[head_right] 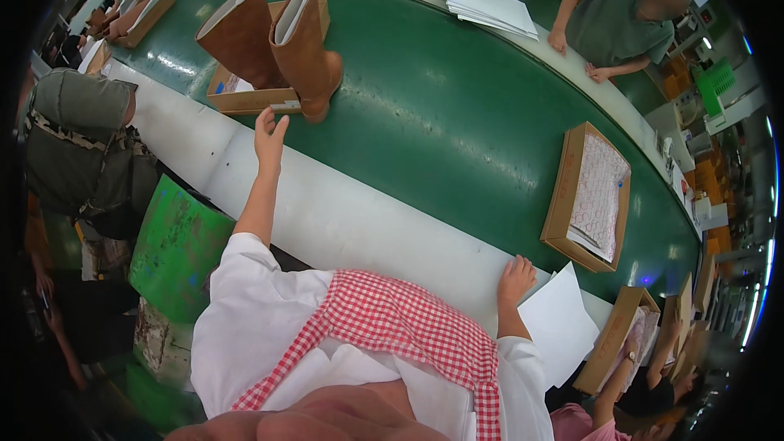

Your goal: The person picks up boots from the conveyor belt, turns them by hand, and packs them into shoeboxes.

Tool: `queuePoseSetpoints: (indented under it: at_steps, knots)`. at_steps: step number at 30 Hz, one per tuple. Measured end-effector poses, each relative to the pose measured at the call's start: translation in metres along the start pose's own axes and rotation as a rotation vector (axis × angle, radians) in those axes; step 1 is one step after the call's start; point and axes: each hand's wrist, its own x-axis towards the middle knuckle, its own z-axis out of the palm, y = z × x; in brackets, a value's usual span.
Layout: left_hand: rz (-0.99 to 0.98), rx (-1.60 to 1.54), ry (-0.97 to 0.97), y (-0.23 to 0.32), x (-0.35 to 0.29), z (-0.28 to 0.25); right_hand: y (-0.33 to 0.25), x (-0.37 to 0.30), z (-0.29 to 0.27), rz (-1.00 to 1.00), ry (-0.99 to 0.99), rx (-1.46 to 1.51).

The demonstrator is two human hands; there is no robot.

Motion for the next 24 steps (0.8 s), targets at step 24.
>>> queuePoseSetpoints:
  at_steps: [24]
  knots:
    - [-0.118,-0.488,-0.356,0.019,0.018,0.062,-0.135,0.077,-0.042,-0.426,-0.011,0.516]
